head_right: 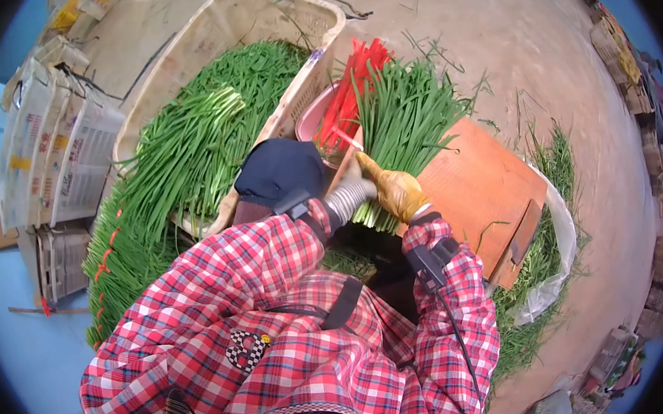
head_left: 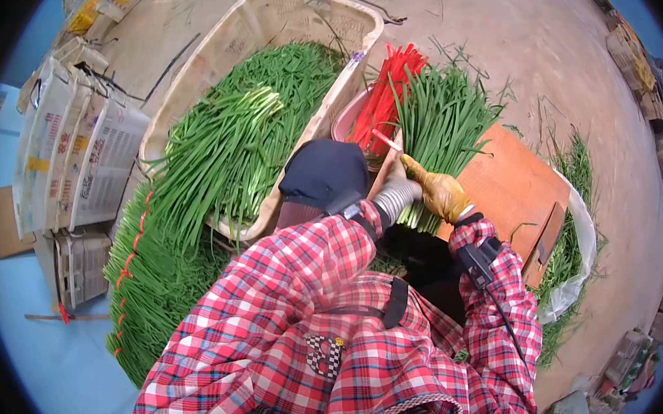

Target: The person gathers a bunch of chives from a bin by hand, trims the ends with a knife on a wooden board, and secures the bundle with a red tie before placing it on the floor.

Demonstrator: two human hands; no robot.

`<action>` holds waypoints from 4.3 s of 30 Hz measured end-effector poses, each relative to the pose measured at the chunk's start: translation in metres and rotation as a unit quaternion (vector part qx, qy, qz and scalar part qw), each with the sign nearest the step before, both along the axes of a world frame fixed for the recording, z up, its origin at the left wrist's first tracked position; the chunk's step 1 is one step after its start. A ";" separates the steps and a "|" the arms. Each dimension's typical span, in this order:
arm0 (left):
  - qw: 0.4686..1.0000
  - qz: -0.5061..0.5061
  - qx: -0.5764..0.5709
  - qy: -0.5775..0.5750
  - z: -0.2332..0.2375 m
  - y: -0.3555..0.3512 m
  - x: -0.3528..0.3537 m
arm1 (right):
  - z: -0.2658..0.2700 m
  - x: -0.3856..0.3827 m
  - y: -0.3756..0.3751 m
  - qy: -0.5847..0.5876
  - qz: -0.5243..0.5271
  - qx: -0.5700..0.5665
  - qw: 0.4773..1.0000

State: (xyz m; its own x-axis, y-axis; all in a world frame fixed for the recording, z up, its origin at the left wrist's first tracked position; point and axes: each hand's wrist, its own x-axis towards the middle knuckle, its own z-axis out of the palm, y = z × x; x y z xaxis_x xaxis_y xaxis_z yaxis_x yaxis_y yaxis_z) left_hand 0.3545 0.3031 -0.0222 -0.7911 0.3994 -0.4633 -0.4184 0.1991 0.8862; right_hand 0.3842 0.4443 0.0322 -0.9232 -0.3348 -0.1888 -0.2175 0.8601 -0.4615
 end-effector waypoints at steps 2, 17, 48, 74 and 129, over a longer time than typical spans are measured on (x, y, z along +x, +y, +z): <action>0.957 0.112 0.262 -0.056 -0.012 -0.004 -0.007 | -0.002 -0.006 0.000 -0.021 0.014 0.008 1.000; 0.970 -0.094 -0.225 0.014 0.041 -0.001 -0.060 | -0.037 -0.034 -0.034 -0.086 0.118 0.260 0.955; 0.880 -0.295 -0.254 0.274 0.002 -0.036 -0.109 | -0.026 -0.034 -0.047 -0.112 0.014 0.230 0.967; 0.888 -0.343 0.196 0.237 0.024 -0.003 -0.047 | -0.035 0.041 0.015 0.140 -0.191 -0.293 0.926; 0.636 -0.443 -0.386 0.500 0.066 0.063 0.001 | -0.103 0.048 -0.015 0.110 -0.499 -0.707 0.489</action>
State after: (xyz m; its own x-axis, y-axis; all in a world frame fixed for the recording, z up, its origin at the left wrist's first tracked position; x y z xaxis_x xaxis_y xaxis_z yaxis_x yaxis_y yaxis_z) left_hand 0.3557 0.3665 0.0441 -0.4668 0.8530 -0.2333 0.8576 0.5011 0.1162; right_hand 0.4323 0.4297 -0.0705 -0.7063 0.6504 -0.2794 -0.1925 -0.5563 -0.8084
